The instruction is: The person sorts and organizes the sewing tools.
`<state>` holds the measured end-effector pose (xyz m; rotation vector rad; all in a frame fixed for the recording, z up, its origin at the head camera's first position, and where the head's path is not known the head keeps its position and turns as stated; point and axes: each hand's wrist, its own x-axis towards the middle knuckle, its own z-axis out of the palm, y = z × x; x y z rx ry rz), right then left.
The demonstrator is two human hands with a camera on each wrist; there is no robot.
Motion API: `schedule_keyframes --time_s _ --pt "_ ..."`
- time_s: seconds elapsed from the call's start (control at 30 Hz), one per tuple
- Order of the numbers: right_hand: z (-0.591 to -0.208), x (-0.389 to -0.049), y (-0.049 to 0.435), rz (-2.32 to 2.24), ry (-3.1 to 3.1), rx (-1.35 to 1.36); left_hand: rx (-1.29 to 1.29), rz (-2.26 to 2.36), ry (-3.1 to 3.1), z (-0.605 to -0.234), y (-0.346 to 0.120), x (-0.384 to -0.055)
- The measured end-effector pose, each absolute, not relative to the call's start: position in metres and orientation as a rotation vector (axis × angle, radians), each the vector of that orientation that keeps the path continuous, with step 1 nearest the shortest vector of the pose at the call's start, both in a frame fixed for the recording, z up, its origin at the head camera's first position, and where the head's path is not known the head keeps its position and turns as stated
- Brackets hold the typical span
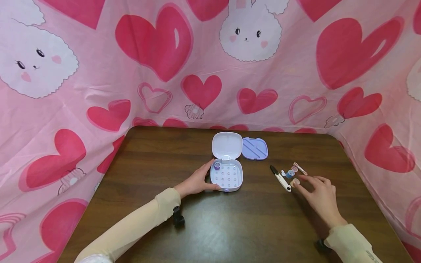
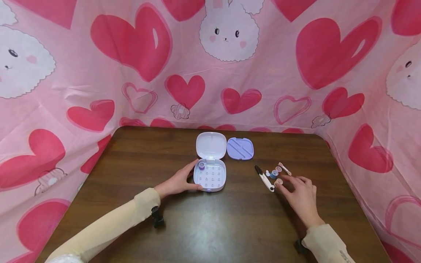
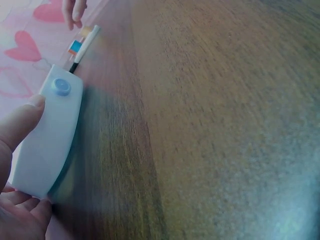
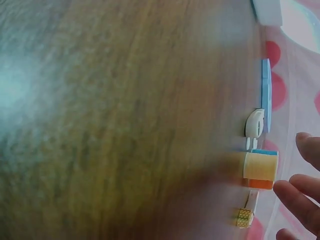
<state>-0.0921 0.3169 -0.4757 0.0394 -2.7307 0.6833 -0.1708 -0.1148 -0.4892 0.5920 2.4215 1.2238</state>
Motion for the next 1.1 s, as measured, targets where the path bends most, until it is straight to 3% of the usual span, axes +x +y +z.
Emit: schedule_keyframes --time_s 1.1 --pt "-0.489 -0.101 0.318 0.703 -2.872 -0.032 0.604 1.208 2.447 -0.492 -0.116 -0.171"
